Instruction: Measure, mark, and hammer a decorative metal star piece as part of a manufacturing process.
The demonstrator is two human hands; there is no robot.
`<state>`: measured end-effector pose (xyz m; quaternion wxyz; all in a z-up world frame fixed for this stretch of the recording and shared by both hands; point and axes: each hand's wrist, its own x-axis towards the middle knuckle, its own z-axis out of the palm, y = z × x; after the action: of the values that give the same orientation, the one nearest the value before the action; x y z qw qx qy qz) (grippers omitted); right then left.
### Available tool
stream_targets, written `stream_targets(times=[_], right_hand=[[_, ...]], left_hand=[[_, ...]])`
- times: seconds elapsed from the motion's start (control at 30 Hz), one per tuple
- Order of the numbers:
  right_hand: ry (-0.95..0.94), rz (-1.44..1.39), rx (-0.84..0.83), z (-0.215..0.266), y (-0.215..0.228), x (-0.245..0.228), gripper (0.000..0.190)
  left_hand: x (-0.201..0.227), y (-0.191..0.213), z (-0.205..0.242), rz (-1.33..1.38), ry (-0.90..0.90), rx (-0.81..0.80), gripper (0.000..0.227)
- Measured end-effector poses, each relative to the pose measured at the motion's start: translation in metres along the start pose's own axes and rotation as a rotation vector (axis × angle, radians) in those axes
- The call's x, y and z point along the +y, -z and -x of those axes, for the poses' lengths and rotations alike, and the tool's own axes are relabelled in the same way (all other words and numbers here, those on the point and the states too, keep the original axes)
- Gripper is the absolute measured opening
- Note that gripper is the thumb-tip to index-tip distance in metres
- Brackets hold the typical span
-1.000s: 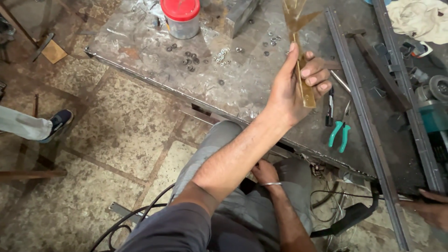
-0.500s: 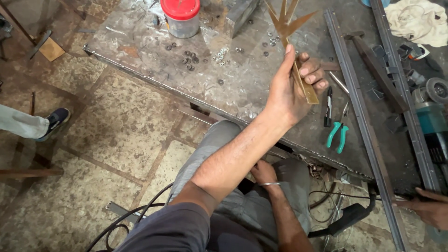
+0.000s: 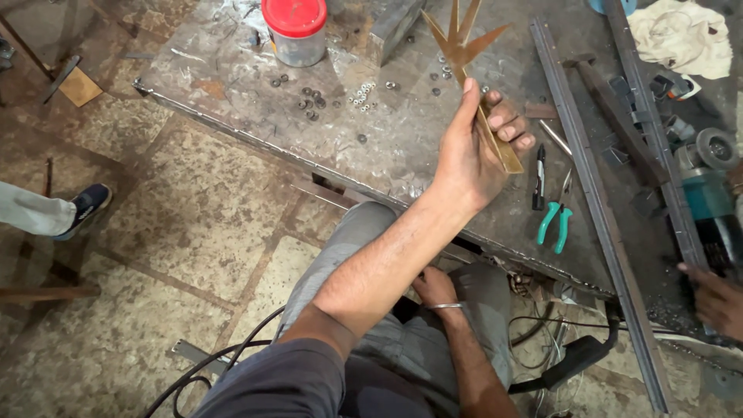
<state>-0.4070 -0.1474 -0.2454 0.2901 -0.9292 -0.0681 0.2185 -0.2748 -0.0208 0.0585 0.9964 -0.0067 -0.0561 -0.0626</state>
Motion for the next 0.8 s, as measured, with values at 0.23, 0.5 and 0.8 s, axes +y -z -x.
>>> stream_targets(times=[0.23, 0.5, 0.8], right_hand=[[-0.042, -0.076, 0.012, 0.014, 0.014, -0.022, 0.032], [0.363, -0.340, 0.766, 0.085, 0.112, -0.112, 0.021], [0.587, -0.506, 1.106, 0.125, 0.212, -0.217, 0.026]], left_hand=[[0.002, -0.002, 0.007, -0.027, -0.034, 0.005, 0.037], [0.005, -0.005, 0.023, -0.081, -0.084, 0.016, 0.037], [-0.001, -0.018, 0.047, -0.161, -0.168, 0.028, 0.035]])
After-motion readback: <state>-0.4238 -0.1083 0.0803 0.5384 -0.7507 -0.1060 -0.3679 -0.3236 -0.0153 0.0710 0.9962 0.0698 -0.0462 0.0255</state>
